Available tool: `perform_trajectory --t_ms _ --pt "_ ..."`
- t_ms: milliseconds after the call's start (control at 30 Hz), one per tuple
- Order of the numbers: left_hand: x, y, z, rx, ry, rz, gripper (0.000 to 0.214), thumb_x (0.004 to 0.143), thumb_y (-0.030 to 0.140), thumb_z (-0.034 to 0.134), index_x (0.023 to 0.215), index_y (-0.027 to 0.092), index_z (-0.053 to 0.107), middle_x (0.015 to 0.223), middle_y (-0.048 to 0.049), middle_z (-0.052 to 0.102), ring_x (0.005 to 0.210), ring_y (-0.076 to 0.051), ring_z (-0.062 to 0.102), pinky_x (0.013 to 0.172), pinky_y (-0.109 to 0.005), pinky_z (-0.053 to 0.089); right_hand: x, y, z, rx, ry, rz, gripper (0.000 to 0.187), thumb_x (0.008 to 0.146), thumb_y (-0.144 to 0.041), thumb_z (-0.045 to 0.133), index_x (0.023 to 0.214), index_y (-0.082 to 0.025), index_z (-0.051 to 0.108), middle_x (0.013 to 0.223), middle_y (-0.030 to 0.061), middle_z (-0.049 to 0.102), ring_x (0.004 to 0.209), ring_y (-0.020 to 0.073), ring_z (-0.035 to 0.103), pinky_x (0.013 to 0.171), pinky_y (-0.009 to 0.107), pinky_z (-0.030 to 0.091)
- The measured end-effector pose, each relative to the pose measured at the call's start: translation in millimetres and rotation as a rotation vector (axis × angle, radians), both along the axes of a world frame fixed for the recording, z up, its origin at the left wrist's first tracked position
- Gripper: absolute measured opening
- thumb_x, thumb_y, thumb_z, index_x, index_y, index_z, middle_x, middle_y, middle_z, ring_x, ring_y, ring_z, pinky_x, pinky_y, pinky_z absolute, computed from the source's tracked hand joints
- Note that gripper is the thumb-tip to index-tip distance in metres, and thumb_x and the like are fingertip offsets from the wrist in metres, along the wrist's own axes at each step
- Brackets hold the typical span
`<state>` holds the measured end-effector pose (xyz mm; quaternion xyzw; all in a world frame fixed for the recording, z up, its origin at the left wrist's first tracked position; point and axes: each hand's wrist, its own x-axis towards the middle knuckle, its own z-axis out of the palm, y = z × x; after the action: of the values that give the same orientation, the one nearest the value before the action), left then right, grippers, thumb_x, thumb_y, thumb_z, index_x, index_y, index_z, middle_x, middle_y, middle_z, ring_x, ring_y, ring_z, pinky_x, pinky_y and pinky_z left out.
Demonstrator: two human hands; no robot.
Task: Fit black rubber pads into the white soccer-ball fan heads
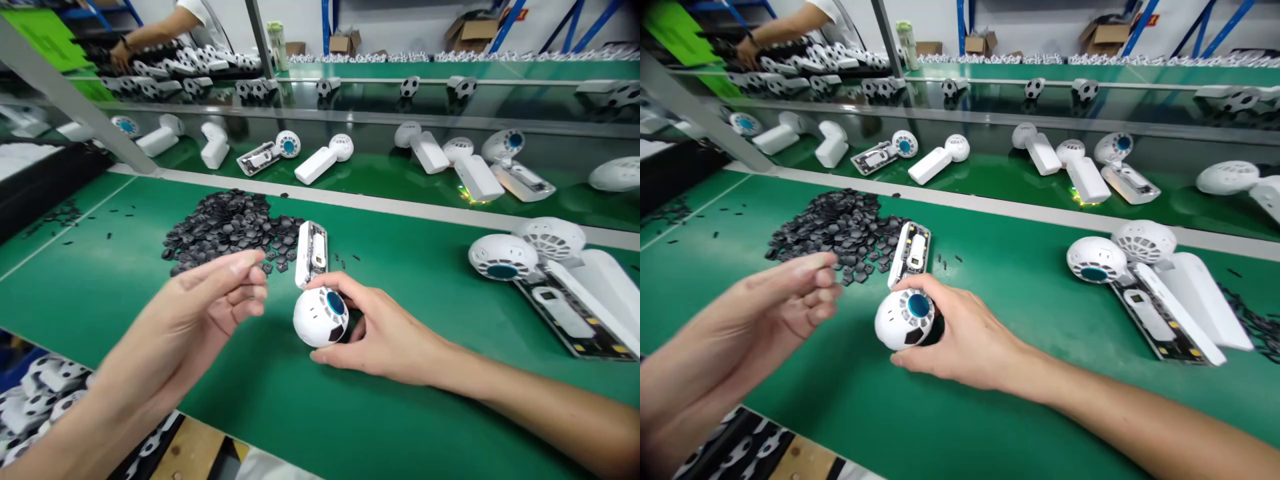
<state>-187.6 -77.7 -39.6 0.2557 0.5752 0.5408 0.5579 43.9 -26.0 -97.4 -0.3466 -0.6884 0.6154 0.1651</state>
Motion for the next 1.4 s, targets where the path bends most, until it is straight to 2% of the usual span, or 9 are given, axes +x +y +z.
perform_trajectory --t_ms 167,433,633,700,833,967,1067,1200,1400 --pt "7.9 6.6 1.3 0.007 0.034 0.047 0.042 0.061 0.033 0.108 0.094 0.017 0.087 0.077 -0.0017 0.076 0.068 -0.013 0.07 0.059 -0.016 0.065 -1.3 -1.2 2.2 -0.006 -0.027 -0.001 0.063 0.078 -0.026 0.088 0.135 -0.032 0.062 0.1 -0.0037 0.07 0.07 0.0112 0.056 0.064 0.024 0.044" --pt "12.3 8.8 1.9 0.018 0.093 0.005 0.036 0.065 0.04 0.106 0.09 0.019 0.089 0.078 -0.0038 0.08 0.068 -0.014 0.073 0.064 -0.017 0.067 -1.4 -2.0 -0.7 -0.002 -0.037 0.008 0.064 0.078 -0.027 0.088 0.136 -0.033 0.061 0.086 -0.0072 0.064 0.059 0.0088 0.048 0.062 0.024 0.042" --pt "13.7 8.2 -1.4 0.067 0.144 -0.003 0.033 0.068 0.041 0.105 0.088 0.02 0.089 0.078 -0.0048 0.08 0.069 -0.015 0.074 0.065 -0.018 0.067 -2.2 -1.0 0.6 0.0 -0.031 0.015 0.062 0.078 -0.026 0.088 0.134 -0.033 0.061 0.094 -0.0054 0.069 0.074 0.0137 0.06 0.069 0.026 0.046" --pt "13.4 7.4 -3.1 0.076 0.136 -0.02 0.031 0.07 0.041 0.104 0.088 0.02 0.089 0.079 -0.005 0.08 0.068 -0.015 0.074 0.065 -0.018 0.067 -0.1 -1.0 4.7 0.066 -0.081 0.035 0.062 0.079 -0.024 0.087 0.135 -0.033 0.063 0.101 -0.0034 0.073 0.086 0.0181 0.066 0.076 0.029 0.048" --pt "16.2 6.7 -5.0 0.042 0.035 -0.083 0.027 0.077 0.039 0.1 0.092 0.019 0.089 0.079 -0.0042 0.078 0.066 -0.014 0.073 0.063 -0.018 0.066 10.7 2.0 20.6 0.376 -0.327 0.095 0.071 0.086 -0.031 0.087 0.151 -0.041 0.062 0.118 0.002 0.072 0.095 0.0255 0.068 0.083 0.039 0.049" --pt "28.9 3.8 -6.7 0.082 -0.117 -0.141 0.027 0.079 0.04 0.098 0.097 0.022 0.089 0.077 -0.0008 0.074 0.059 -0.011 0.069 0.057 -0.016 0.063 17.8 11.1 39.0 0.521 -0.239 -0.135 0.039 0.105 -0.046 0.066 0.143 -0.038 0.072 0.117 0.0044 0.075 0.099 0.0257 0.071 0.085 0.041 0.052" --pt "42.3 -1.2 -11.0 0.18 -0.196 -0.23 0.023 0.091 0.043 0.088 0.109 0.029 0.088 0.079 0.0002 0.073 0.059 -0.011 0.07 0.057 -0.019 0.064 12.3 13.3 41.2 0.255 0.154 -0.265 0.037 0.11 -0.047 0.058 0.138 -0.029 0.075 0.135 0.0062 0.076 0.125 0.0251 0.07 0.097 0.038 0.057" --pt "55.7 -6.3 -18.1 0.269 -0.263 -0.363 0.028 0.104 0.044 0.072 0.127 0.033 0.083 0.079 -0.0004 0.069 0.061 -0.012 0.069 0.058 -0.02 0.064 -1.9 2.6 29.9 -0.188 0.561 -0.162 0.04 0.111 -0.048 0.059 0.141 -0.026 0.074 0.142 0.0065 0.075 0.137 0.0243 0.067 0.115 0.041 0.055" --pt "61.5 -7.6 -22.5 0.322 -0.226 -0.415 0.027 0.108 0.044 0.065 0.128 0.037 0.082 0.077 0.0005 0.066 0.062 -0.013 0.069 0.055 -0.022 0.062 -8.6 -12.5 30.4 -0.34 0.741 -0.184 0.029 0.109 -0.049 0.066 0.133 -0.038 0.079 0.143 0.0002 0.076 0.144 0.0232 0.063 0.125 0.046 0.048"
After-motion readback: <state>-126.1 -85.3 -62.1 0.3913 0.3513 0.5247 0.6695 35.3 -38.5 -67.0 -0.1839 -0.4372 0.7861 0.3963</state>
